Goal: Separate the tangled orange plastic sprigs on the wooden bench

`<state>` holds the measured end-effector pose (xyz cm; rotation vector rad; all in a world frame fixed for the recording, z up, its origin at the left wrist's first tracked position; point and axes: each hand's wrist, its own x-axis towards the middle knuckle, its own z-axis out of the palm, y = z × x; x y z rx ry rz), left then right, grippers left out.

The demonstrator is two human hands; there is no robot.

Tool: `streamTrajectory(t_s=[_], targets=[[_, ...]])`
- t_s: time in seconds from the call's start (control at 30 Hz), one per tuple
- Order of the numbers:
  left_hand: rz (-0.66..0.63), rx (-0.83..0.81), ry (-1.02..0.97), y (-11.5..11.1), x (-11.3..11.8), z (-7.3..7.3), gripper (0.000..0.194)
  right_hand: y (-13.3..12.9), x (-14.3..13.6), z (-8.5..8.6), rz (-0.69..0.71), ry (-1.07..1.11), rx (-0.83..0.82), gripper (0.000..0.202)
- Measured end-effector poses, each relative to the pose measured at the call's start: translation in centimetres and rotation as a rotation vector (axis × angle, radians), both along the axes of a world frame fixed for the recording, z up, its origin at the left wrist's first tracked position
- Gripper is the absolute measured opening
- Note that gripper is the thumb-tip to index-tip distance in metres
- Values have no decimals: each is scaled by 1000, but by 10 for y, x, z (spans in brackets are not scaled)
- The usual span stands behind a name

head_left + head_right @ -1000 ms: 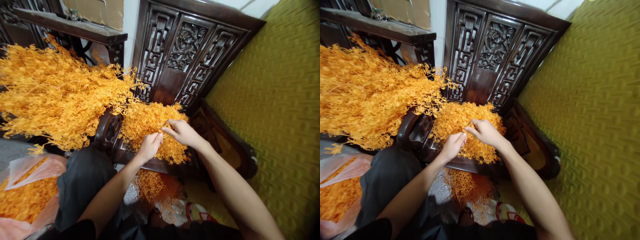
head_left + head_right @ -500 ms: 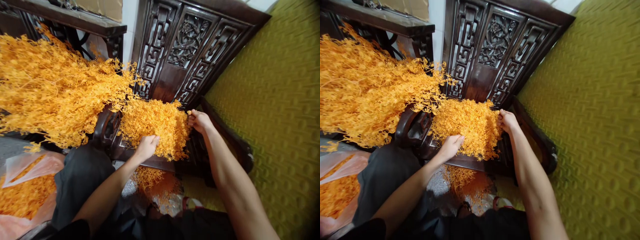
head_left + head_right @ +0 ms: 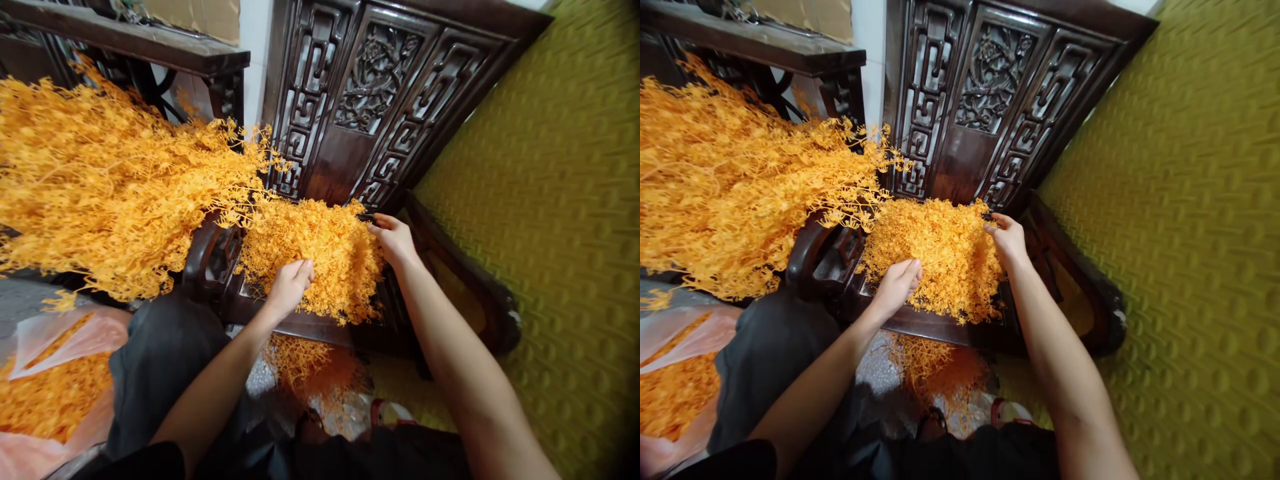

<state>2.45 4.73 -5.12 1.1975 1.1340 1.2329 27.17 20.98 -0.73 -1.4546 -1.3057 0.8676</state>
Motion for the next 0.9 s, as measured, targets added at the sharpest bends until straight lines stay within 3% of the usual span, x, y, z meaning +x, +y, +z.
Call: streamTrajectory(t_s=[0.07,0.13,0.23,0.33,0.4,0.57,0.67,0.73,0.83,0.9], targets=[[21,29,-4,0,1,1,49,-12,-18,10,-21,-160,175,57],[53,49,-19,0,3,1,49,-33,-45,22,137,-163,173,62],[96,81,-68,0,9,0,49,-71,-88,36,495,35,-194,70],[123,123,-81,-3,13,0,48,-93,-113,40,570,17,-381,65],[129,144,-44,-5,13,1,47,-95,-113,42,587,-60,-404,59],[80,176,98,-9,8,9,43,-80,-81,56,880,-311,-383,51],[34,161,168,-4,9,10,43,-75,-73,56,821,-414,-252,52],[35,136,177,2,11,8,43,-74,-77,46,717,-422,-218,55],[76,66,172,9,16,2,42,-69,-87,22,495,-428,-173,61],[74,16,169,6,18,-1,42,-57,-82,9,271,-438,-128,60]])
